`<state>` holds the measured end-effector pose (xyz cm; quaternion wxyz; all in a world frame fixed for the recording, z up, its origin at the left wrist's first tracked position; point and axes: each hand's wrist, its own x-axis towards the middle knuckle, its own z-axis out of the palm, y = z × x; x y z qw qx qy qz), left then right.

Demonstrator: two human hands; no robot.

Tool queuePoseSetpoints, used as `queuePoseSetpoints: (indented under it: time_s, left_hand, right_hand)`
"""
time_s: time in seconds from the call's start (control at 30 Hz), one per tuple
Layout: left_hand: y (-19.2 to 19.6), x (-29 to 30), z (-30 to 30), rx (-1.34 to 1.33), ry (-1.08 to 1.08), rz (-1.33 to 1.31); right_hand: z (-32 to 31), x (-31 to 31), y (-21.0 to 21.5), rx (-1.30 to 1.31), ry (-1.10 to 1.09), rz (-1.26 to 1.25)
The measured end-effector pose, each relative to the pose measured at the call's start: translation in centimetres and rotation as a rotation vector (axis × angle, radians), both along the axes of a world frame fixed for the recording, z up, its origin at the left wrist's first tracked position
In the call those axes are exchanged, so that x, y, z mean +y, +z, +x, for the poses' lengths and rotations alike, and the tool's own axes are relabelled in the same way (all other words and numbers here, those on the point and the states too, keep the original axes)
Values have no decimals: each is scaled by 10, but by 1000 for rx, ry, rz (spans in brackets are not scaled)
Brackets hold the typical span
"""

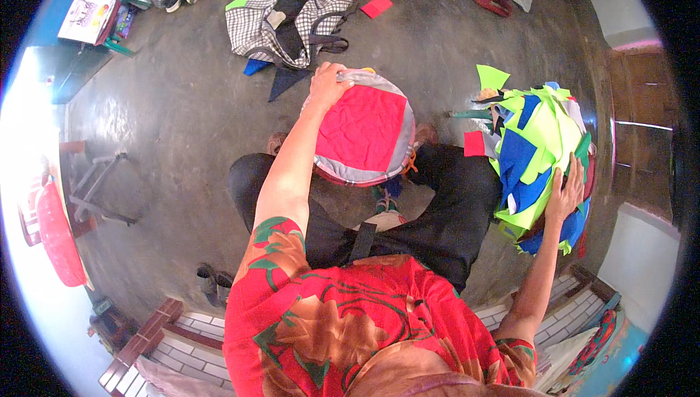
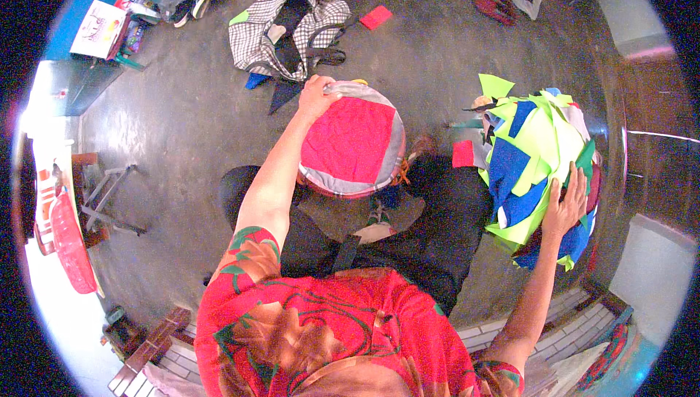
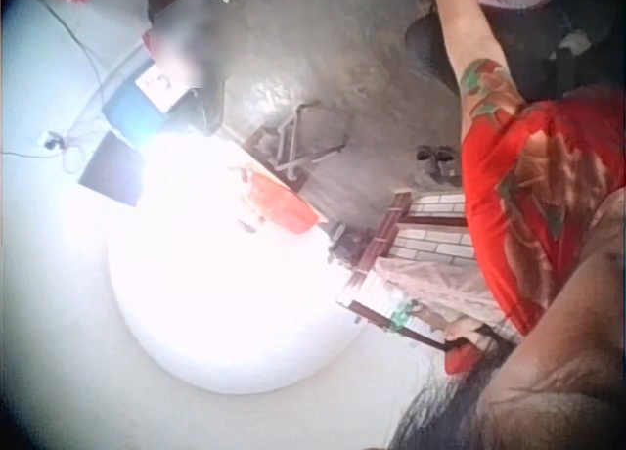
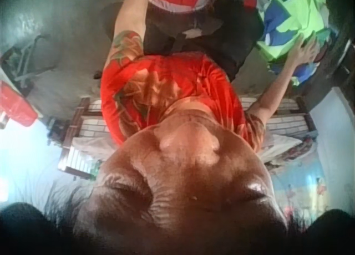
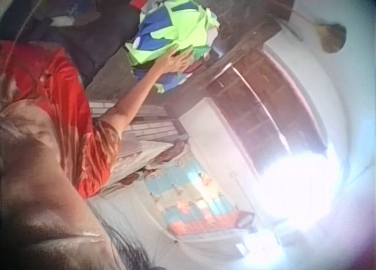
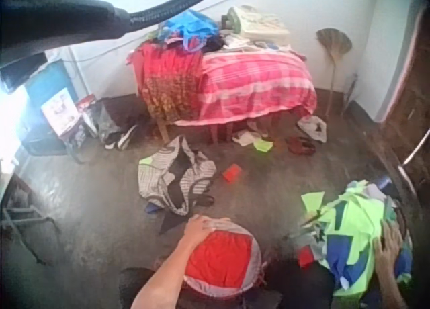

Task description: The person assembles a colorful fabric cushion by layering and arranging various colored fabric pieces. They sit on the floor, handling the pieces with both hands, and place them onto a cushion base.

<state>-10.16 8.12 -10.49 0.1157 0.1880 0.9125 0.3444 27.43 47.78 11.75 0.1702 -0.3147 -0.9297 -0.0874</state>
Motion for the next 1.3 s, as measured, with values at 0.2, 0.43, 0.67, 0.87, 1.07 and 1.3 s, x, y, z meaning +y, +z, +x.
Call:
queuePoseSetpoints:
  time_s: [0.2, 0.43, 0.67, 0.87, 1.07, 1.3]
  left_hand:
    - [17, -15, 35, 223, -30, -129]
    - [43, -36, 76, 49, -39, -441]
    - [46, -51, 126, -4, -74, -639]
    - [45, -57, 164, -14, -127, -741]
    - [57, -61, 197, -105, -197, -789]
    - [62, -58, 220, -42, -233, -777]
  right_hand:
    - [0, 2, -1, -4, -9, 11]
    - [0, 3, -4, 38, -4, 58]
    - [0, 8, -9, 60, -9, 52]
    - [2, 11, -12, 89, -1, 60]
    - [0, 6, -11, 81, -11, 57]
    - [5, 11, -8, 31, -34, 95]
